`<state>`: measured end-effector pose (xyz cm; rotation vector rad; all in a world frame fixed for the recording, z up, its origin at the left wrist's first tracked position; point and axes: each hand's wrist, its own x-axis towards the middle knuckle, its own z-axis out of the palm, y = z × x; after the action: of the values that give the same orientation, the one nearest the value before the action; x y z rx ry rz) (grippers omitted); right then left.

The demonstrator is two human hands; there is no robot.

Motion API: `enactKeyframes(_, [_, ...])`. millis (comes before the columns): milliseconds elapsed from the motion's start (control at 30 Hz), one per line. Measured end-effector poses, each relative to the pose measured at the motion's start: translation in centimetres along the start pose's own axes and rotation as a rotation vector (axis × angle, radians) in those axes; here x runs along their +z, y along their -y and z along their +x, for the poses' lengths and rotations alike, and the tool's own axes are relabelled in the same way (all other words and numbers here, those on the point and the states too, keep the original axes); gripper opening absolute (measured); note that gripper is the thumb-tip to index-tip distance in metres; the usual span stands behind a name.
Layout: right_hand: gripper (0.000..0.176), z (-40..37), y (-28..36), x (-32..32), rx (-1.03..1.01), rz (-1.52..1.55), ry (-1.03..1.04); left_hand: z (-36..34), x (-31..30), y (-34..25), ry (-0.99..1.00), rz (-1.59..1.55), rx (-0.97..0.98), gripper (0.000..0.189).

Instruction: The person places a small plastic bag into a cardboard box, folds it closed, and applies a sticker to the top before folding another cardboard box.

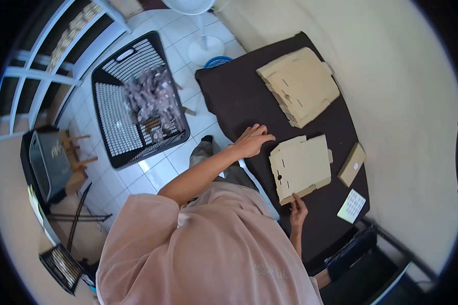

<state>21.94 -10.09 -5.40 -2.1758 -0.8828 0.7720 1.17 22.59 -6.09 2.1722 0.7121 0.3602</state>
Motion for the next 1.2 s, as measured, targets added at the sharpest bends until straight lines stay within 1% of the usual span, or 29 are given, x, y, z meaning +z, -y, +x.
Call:
enactKeyframes(33, [0.029, 0.0, 0.1, 0.1, 0.083, 0.111, 0.014, 1.1, 0.4, 0.0, 0.086, 0.058, 0.052, 0.051])
enactKeyframes(67, [0.029, -0.1, 0.1, -0.1, 0.106, 0.115, -0.015, 1.9, 0.7, 0.1, 0.113, 0.049, 0.076, 0.051])
enactKeyframes(133, [0.029, -0.2, 0.6, -0.3, 0.057, 0.07, 0.032, 3.1, 1.3, 0.0, 0.198, 0.139, 0.221, 0.049])
enactKeyframes(167, [0.027, -0.1, 0.9, -0.3, 0.061, -0.079, 0.021, 3.8, 1.5, -0.2, 0.23, 0.154, 0.224, 0.04])
enactKeyframes(200, [0.027, 0.1, 1.5, -0.1, 0.08, -0.066, -0.017, 4.5, 1.5, -0.3, 0.254, 0.157, 0.261, 0.04])
enactKeyframes(267, [0.025, -0.4, 3.0, 0.5, -0.045, -0.153, -0.067, 5.2, 1.6, -0.4, 0.311, 0.1, 0.274, 0.028])
enactKeyframes(300, [0.023, -0.5, 3.6, 0.6, 0.0, -0.16, -0.059, 5.8, 1.9, -0.3, 0.33, 0.026, 0.243, 0.018])
enactKeyframes(333, [0.023, -0.8, 2.9, 0.5, 0.025, -0.149, -0.094, 6.2, 2.4, 0.3, 0.36, 0.029, 0.276, 0.018])
enactKeyframes(400, [0.02, -0.9, 1.3, 0.6, -0.006, 0.124, -0.092, 7.1, 2.9, 1.4, 0.378, -0.248, 0.26, 0.014])
enactKeyframes(433, [0.017, -0.9, 0.4, 0.4, 0.117, 0.412, -0.07, 7.5, 2.5, 1.2, 0.406, -0.241, 0.288, 0.014])
enactKeyframes(467, [0.017, -1.2, -0.4, 0.2, 0.124, 0.427, -0.104, 7.7, 2.1, 1.0, 0.49, -0.458, 0.026, 0.018])
enactKeyframes(500, [0.016, -1.3, -0.5, -0.2, 0.262, 0.697, -0.114, 7.8, 2.1, 0.5, 0.563, -0.66, -0.248, 0.023])
enactKeyframes(533, [0.016, -1.6, -0.8, -0.4, 0.392, 0.971, -0.119, 7.9, 2.4, -0.1, 0.59, -0.645, -0.231, 0.023])
enactKeyframes(567, [0.016, -1.8, -0.9, -0.2, 0.389, 0.99, -0.148, 7.8, 2.7, -0.7, 0.567, -0.785, -0.288, 0.025])
enactKeyframes(633, [0.015, -1.9, -1.4, 0.5, 0.329, 1.329, -0.171, 7.5, 3.3, -2.4, 0.535, -0.989, -0.398, 0.029])
enactKeyframes(667, [0.014, -1.8, -1.7, 0.9, 0.288, 1.495, -0.176, 7.3, 3.6, -3.4, 0.554, -0.976, -0.386, 0.029])
enactKeyframes(733, [0.015, -1.7, -1.9, 1.9, 0.25, 1.553, -0.21, 6.8, 4.5, -3.9, 0.497, -0.994, -0.452, 0.031])
enactKeyframes(800, [0.015, -1.8, -2.0, 2.7, 0.287, 1.655, -0.279, 6.5, 4.8, -4.2, 0.487, -1.0, -0.467, 0.031])
enactKeyframes(833, [0.019, -1.8, -1.9, 2.9, 0.338, 1.579, -0.306, 6.5, 4.7, -4.3, 0.51, -0.883, -0.496, 0.031])
enactKeyframes(867, [0.019, -1.8, -1.9, 3.0, 0.335, 1.588, -0.317, 6.3, 4.7, -4.4, 0.53, -0.766, -0.525, 0.032])
enactKeyframes(900, [0.023, -1.9, -1.4, 2.8, 0.393, 1.471, -0.301, 5.7, 5.3, -4.3, 0.467, -0.822, -0.54, 0.026])
enactKeyframes(933, [0.027, -2.0, -0.9, 2.7, 0.45, 1.352, -0.281, 5.5, 5.5, -4.3, 0.477, -0.814, -0.543, 0.026])
enactKeyframes(967, [0.028, -1.6, -0.4, 2.6, 0.504, 1.203, -0.254, 5.5, 5.6, -4.2, 0.478, -0.531, -0.367, 0.023])
enactKeyframes(1000, [0.028, -1.2, 0.2, 2.6, 0.508, 1.212, -0.26, 5.5, 5.6, -4.1, 0.471, -0.251, -0.189, 0.019])
enactKeyframes(1033, [0.025, -1.0, 0.9, 2.7, 0.481, 0.86, -0.31, 5.4, 5.5, -4.8, 0.49, -0.187, -0.237, 0.015])
enactKeyframes(1067, [0.023, -0.8, 1.5, 2.8, 0.445, 0.509, -0.35, 5.3, 5.6, -5.1, 0.501, -0.18, -0.236, 0.015])
enactKeyframes(1100, [0.019, -0.7, 2.3, 2.7, 0.409, 0.424, -0.395, 5.1, 5.9, -4.8, 0.508, -0.18, -0.224, 0.016])
enactKeyframes(1133, [0.019, -0.6, 2.3, 3.3, 0.416, 0.431, -0.401, 4.8, 6.3, -4.5, 0.515, -0.181, -0.213, 0.017])
enactKeyframes(1200, [0.02, -0.6, 2.5, 4.2, 0.349, 0.234, -0.545, 4.4, 6.7, -3.8, 0.509, -0.235, -0.207, 0.016])
